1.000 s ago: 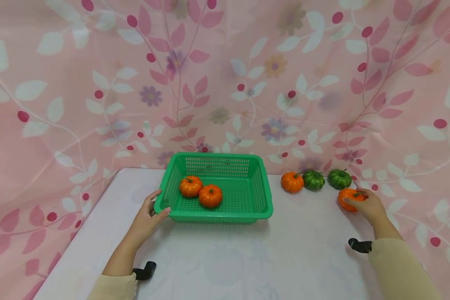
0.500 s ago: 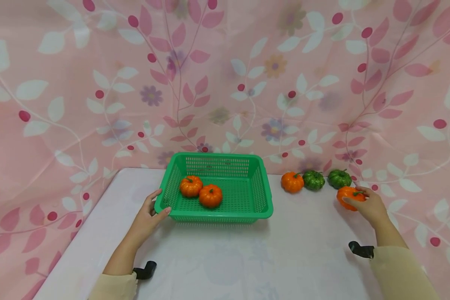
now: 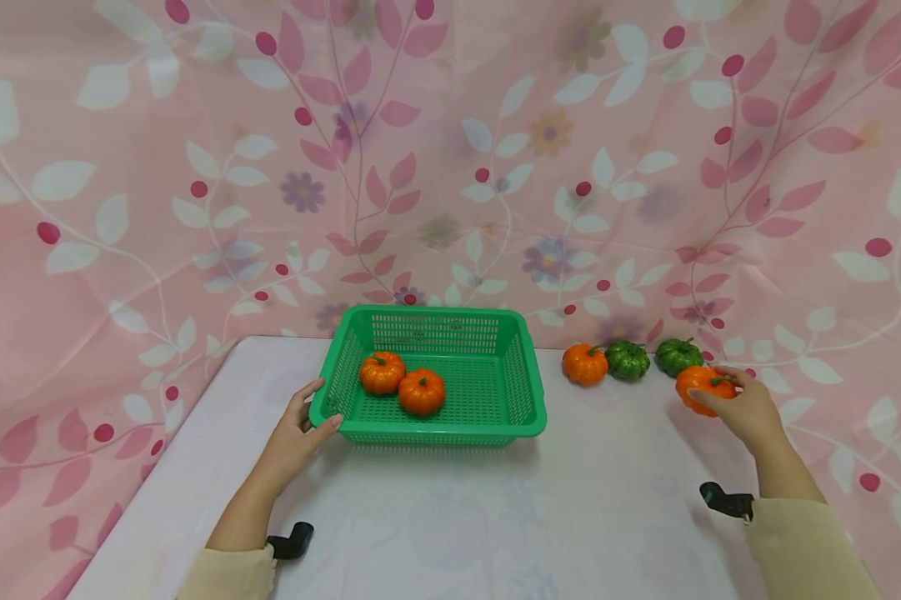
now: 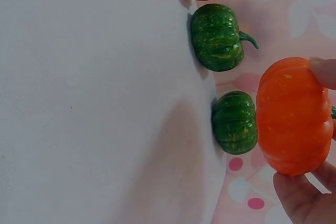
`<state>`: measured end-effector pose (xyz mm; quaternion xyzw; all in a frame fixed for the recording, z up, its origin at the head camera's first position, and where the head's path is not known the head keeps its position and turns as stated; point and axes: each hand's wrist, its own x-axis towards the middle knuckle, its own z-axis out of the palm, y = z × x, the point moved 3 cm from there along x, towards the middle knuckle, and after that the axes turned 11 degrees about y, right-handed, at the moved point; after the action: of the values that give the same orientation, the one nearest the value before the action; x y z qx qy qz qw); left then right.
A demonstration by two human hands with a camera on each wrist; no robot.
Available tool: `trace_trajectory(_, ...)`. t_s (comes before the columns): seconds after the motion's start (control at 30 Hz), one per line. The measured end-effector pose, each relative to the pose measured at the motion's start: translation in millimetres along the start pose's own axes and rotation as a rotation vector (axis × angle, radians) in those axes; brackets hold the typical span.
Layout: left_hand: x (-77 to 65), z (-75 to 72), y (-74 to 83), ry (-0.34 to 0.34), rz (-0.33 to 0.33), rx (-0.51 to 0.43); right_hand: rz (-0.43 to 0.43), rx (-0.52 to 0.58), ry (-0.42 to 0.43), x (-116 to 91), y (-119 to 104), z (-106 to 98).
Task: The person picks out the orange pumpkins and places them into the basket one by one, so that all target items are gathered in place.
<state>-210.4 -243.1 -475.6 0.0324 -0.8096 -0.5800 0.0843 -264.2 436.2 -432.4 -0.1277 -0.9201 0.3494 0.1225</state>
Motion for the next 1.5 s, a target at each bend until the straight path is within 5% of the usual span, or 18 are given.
trace_trajectory(0.77,-1.1,0.4,2.8,-0.002,-0.017,0.003,-0.042,0.078,0.01,-21.5,-48.6,-9.2)
trace_trajectory(1.5,-0.9,-0.1,2.4,-0.005,-0.026,0.005,-0.187,0.096,0.057,-40.1,-104.4,-4.1)
